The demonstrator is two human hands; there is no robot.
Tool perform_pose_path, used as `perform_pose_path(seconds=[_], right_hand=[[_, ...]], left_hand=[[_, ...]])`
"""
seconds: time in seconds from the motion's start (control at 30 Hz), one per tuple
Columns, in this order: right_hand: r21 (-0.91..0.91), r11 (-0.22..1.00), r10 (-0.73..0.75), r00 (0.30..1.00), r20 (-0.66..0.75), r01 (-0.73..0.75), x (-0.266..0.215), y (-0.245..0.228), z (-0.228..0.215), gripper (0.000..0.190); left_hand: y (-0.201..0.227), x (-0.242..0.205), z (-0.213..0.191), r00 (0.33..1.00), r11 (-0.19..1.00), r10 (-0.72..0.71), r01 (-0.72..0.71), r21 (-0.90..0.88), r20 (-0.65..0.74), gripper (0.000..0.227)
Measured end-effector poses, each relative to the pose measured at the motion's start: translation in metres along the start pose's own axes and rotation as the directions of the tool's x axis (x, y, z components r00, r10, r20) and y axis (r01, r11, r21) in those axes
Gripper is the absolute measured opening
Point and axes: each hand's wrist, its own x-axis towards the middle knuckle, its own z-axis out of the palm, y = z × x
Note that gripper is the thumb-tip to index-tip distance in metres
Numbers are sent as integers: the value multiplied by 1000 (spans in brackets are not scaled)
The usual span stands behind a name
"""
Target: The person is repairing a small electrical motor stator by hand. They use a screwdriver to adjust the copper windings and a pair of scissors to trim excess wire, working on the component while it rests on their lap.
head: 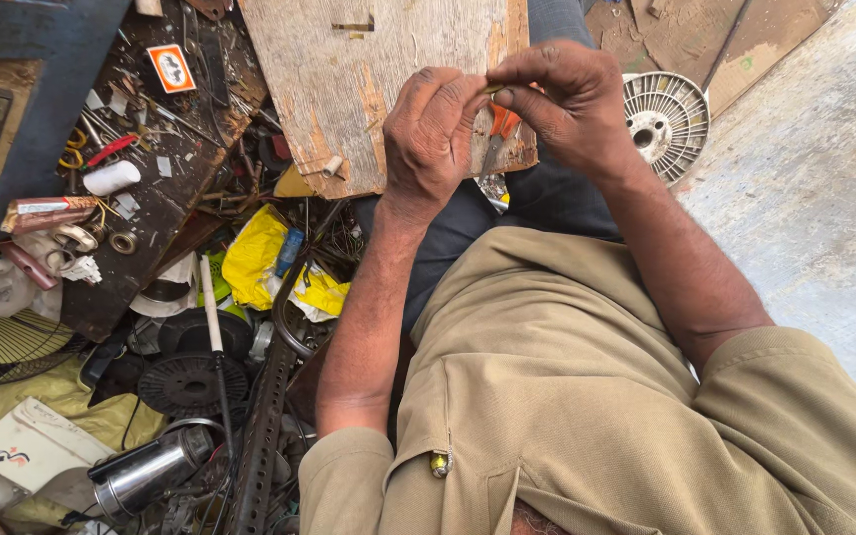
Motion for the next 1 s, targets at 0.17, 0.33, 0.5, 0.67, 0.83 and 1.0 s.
perform_pose_path(seconds=[0.17, 0.33, 0.5, 0.67, 0.83, 1.0], right_hand=[[-93, 993, -77, 996, -50, 72, 1, -3, 6, 12], [11, 1000, 26, 994, -108, -25, -2, 2, 14, 8], [-131, 991, -18, 998, -54, 11, 0, 7, 14, 9], [-275, 956, 95, 995, -35, -101, -17, -5, 23, 14], [-262, 954, 153, 988, 5, -146, -39, -6, 33, 18], [-273, 959, 85, 995, 43, -70, -38, 3, 35, 22]], left_hand=[[-6, -3, 2, 999, 999, -33, 33, -14, 23, 13], [-20, -14, -2, 993, 962, 100, -81, 259, -62, 26], [-39, -29, -3, 976, 981, -193, 190, 35, 99, 34], [-47, -48, -22, 970, 989, -120, 135, -59, 210, 45], [-53, -66, -38, 963, 956, -146, 197, -219, 227, 53], [-52, -72, -36, 961, 967, -126, 174, -185, 245, 59]])
